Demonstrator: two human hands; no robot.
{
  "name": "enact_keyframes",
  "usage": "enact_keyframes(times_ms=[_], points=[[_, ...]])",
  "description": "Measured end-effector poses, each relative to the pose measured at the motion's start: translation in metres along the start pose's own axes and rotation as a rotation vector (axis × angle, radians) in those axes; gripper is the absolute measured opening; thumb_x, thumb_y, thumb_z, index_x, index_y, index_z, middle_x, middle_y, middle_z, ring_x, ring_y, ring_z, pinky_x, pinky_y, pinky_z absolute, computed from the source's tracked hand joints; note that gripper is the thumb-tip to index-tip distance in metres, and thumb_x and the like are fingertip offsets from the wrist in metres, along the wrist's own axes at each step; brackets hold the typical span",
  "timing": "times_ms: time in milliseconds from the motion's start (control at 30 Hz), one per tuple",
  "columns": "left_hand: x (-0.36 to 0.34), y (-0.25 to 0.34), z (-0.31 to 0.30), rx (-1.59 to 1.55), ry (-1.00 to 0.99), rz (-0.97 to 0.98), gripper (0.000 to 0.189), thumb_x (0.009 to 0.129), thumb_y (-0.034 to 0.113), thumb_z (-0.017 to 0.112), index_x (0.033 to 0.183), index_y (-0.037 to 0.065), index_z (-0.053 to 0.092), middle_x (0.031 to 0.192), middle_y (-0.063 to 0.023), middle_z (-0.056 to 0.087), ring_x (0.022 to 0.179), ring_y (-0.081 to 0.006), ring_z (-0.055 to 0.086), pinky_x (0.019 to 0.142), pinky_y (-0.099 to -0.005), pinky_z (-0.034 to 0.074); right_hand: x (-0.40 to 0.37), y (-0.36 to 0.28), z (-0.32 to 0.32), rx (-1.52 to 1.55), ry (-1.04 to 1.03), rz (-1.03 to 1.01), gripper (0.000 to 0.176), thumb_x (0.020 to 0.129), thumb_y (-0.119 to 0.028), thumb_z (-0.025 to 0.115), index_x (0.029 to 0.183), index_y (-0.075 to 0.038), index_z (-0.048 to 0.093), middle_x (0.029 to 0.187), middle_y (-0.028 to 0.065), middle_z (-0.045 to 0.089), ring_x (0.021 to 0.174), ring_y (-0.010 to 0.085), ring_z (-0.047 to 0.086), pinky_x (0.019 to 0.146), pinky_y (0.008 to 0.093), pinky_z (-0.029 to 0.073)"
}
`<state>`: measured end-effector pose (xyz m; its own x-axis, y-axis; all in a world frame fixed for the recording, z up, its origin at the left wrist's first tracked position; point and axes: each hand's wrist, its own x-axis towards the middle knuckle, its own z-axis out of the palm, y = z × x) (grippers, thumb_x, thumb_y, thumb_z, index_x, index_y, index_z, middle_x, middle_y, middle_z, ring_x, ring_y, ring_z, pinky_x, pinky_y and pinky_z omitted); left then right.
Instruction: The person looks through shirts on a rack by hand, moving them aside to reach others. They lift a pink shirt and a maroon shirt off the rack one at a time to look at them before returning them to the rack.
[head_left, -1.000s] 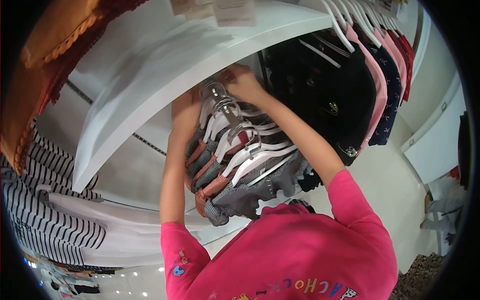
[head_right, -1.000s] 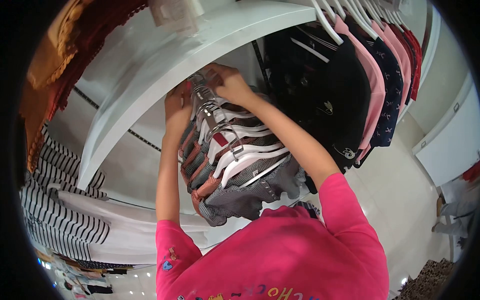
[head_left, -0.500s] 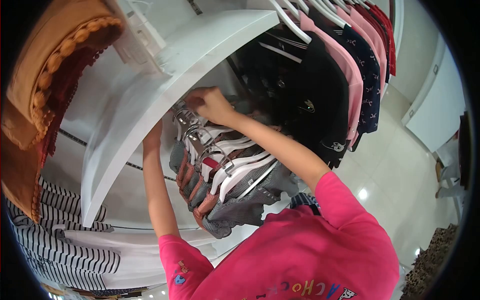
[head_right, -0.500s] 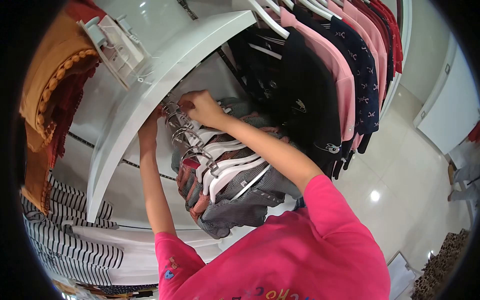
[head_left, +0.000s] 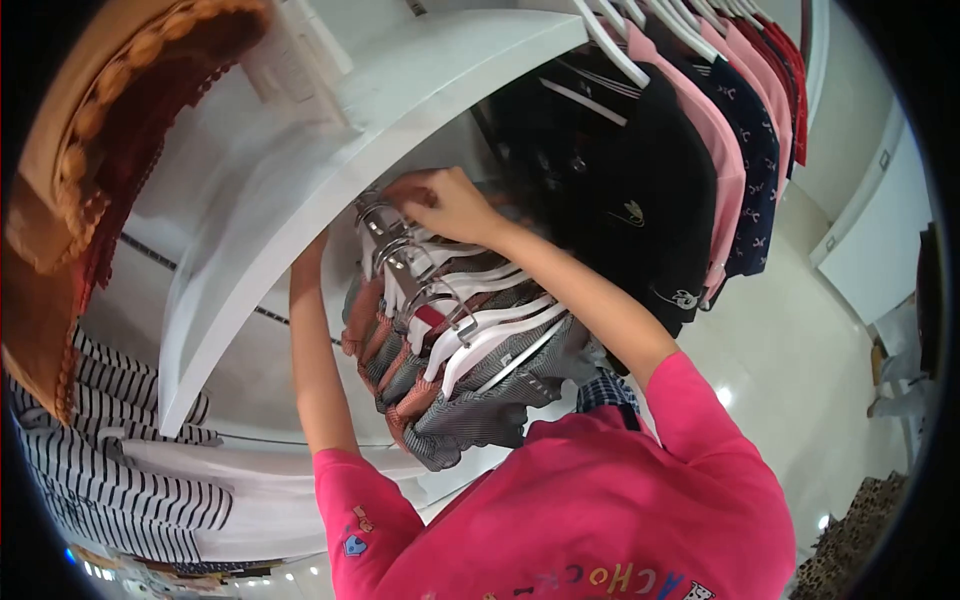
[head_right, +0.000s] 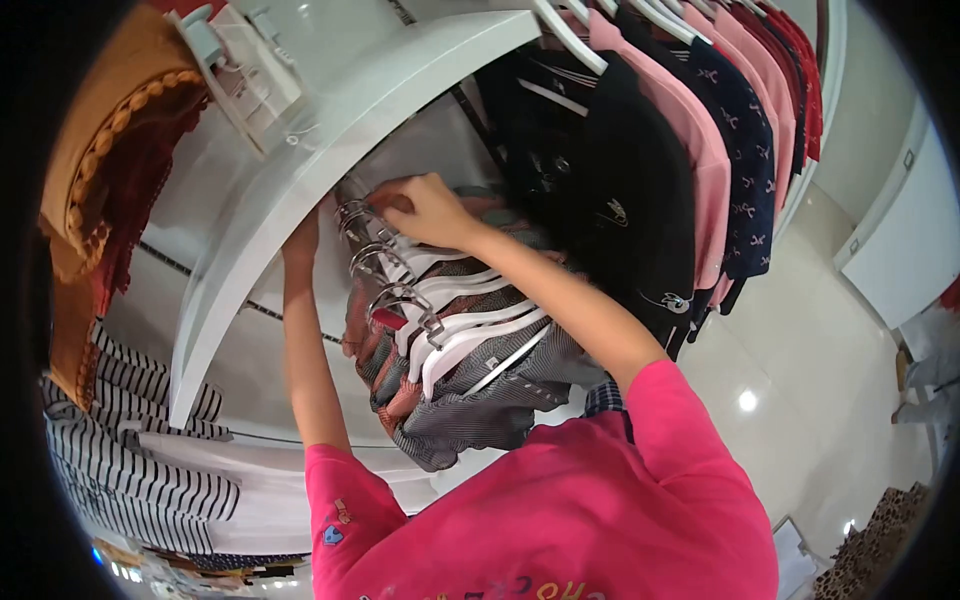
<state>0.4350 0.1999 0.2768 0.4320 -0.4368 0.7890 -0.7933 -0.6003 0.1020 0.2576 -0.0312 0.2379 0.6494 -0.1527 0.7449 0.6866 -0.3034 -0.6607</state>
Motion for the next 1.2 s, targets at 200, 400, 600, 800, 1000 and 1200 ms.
enact_keyframes(times_ms=[200,400,600,800,1000,1200], points=[[-0.014,-0.007,0.013,0.158,0.1,0.16,0.03,0.096,0.023,0.065,0.12,0.005,0.07,0.118,-0.0201,0.071,0.112,-0.0399,0.064,0.098,-0.0469,0.049,0.0,-0.011,-0.001,-0.077,-0.008,-0.016,0.026,0.087,-0.009,0.063,0.109,-0.001,0.074,0.089,0.0174,0.075,0.074,0.0231,0.073,0.071,0.0338,0.056],[-0.019,0.006,-0.001,0.168,0.065,0.188,0.023,0.094,0.017,0.063,0.109,0.004,0.074,0.108,-0.0213,0.072,0.101,-0.042,0.067,0.089,-0.0478,0.052,0.015,0.01,0.011,-0.202,0.063,-0.081,0.018,0.088,-0.007,0.065,0.103,0.0,0.073,0.087,0.0148,0.074,0.074,0.023,0.072,0.07,0.0338,0.055],[-0.03,0.067,-0.045,0.058,-0.004,-0.086,0.02,0.092,0.016,0.068,0.107,0.003,0.075,0.1,-0.0157,0.075,0.09,-0.0338,0.07,0.083,-0.0418,0.054,0.032,0.021,0.018,-0.281,0.07,0.007,0.02,0.089,-0.011,0.069,0.105,-0.001,0.073,0.088,0.0119,0.076,0.071,0.0214,0.071,0.069,0.0328,0.056],[-0.055,0.102,-0.057,-0.181,-0.012,-0.092,0.021,0.091,0.01,0.071,0.11,0.002,0.074,0.1,-0.0111,0.076,0.083,-0.019,0.07,0.082,-0.0335,0.054,-0.003,-0.01,0.001,-0.008,-0.016,0.094,0.025,0.095,-0.016,0.067,0.113,0.0,0.072,0.091,0.0126,0.075,0.073,0.0191,0.07,0.068,0.0321,0.056],[-0.057,0.109,-0.054,-0.782,-0.116,-0.466,0.019,0.095,0.009,0.069,0.111,-0.001,0.072,0.104,-0.0083,0.076,0.09,-0.0163,0.07,0.082,-0.0323,0.054,-0.012,0.011,-0.002,-0.044,-0.096,0.084,0.028,0.099,-0.019,0.063,0.116,0.002,0.07,0.098,0.0134,0.074,0.086,0.0198,0.069,0.074,0.0328,0.054],[-0.043,0.128,-0.062,-0.954,-0.129,-0.631,0.022,0.096,0.008,0.07,0.117,0.0,0.069,0.109,-0.0086,0.074,0.096,-0.0177,0.069,0.084,-0.0317,0.055,0.004,0.007,0.004,-0.192,0.058,-0.208,0.02,0.091,-0.011,0.064,0.105,0.001,0.071,0.096,0.0204,0.069,0.087,0.0354,0.064,0.08,0.0435,0.051]])
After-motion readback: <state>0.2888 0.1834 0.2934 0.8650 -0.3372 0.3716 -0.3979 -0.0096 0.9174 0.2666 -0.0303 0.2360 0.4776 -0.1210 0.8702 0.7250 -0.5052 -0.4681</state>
